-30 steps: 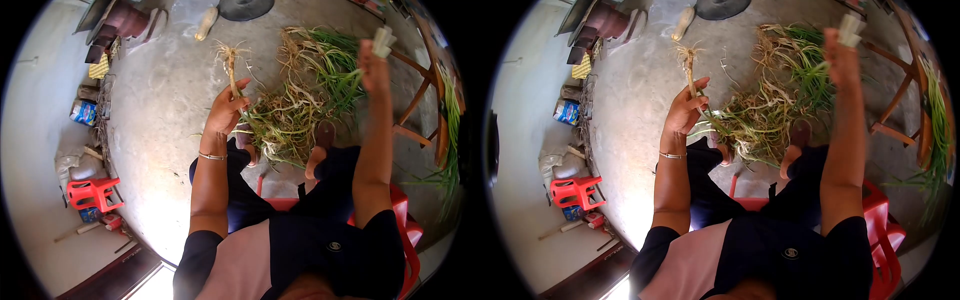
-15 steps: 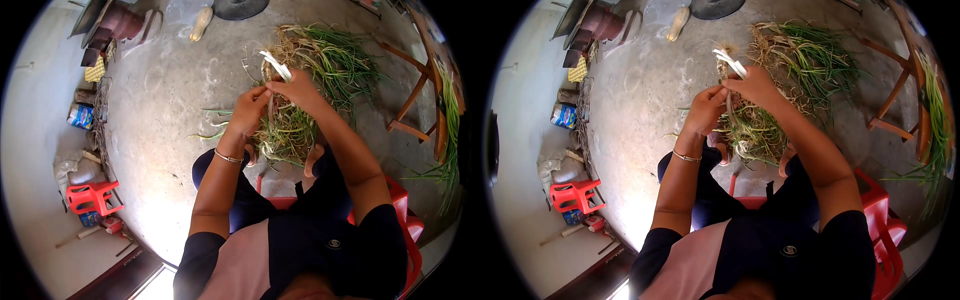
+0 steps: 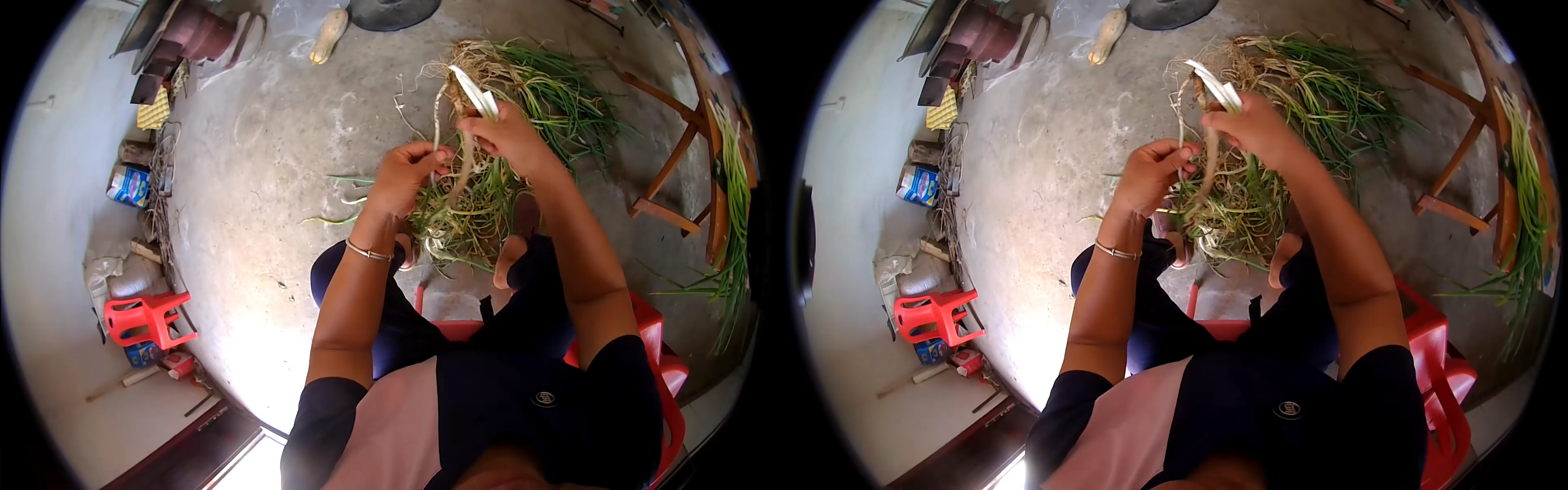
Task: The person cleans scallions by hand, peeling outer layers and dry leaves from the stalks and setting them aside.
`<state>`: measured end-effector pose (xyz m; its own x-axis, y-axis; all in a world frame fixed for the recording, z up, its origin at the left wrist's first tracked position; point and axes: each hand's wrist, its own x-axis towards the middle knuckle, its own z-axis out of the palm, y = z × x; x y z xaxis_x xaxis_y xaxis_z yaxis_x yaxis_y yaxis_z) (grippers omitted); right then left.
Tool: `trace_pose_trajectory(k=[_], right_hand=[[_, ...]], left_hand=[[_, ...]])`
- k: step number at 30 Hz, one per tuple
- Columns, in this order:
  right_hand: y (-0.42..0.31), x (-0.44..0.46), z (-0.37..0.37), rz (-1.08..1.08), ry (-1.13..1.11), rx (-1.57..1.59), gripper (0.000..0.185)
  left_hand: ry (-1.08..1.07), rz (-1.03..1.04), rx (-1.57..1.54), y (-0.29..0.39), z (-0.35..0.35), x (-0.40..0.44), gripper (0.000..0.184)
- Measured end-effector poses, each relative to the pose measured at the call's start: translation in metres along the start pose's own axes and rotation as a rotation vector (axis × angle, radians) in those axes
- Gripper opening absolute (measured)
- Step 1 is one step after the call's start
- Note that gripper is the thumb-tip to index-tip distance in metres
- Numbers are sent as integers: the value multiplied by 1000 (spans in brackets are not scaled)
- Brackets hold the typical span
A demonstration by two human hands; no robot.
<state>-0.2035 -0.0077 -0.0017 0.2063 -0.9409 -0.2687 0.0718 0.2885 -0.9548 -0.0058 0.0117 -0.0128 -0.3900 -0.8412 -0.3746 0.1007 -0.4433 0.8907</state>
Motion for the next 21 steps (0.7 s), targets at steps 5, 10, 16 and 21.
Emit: trace_pose_trajectory(k=[5, 10, 16, 21], right_hand=[[-11, 4, -46, -56, 142, 274, 16], [-11, 3, -83, -131, 141, 435, 22], [-14, 2, -74, -143, 174, 298, 16], [-16, 2, -53, -121, 198, 244, 15]], left_hand=[[318, 111, -200, 11, -30, -2, 16], [395, 184, -265, 15, -45, -6, 17], [152, 98, -279, 4, -19, -1, 18], [-34, -60, -287, -2, 2, -1, 31]])
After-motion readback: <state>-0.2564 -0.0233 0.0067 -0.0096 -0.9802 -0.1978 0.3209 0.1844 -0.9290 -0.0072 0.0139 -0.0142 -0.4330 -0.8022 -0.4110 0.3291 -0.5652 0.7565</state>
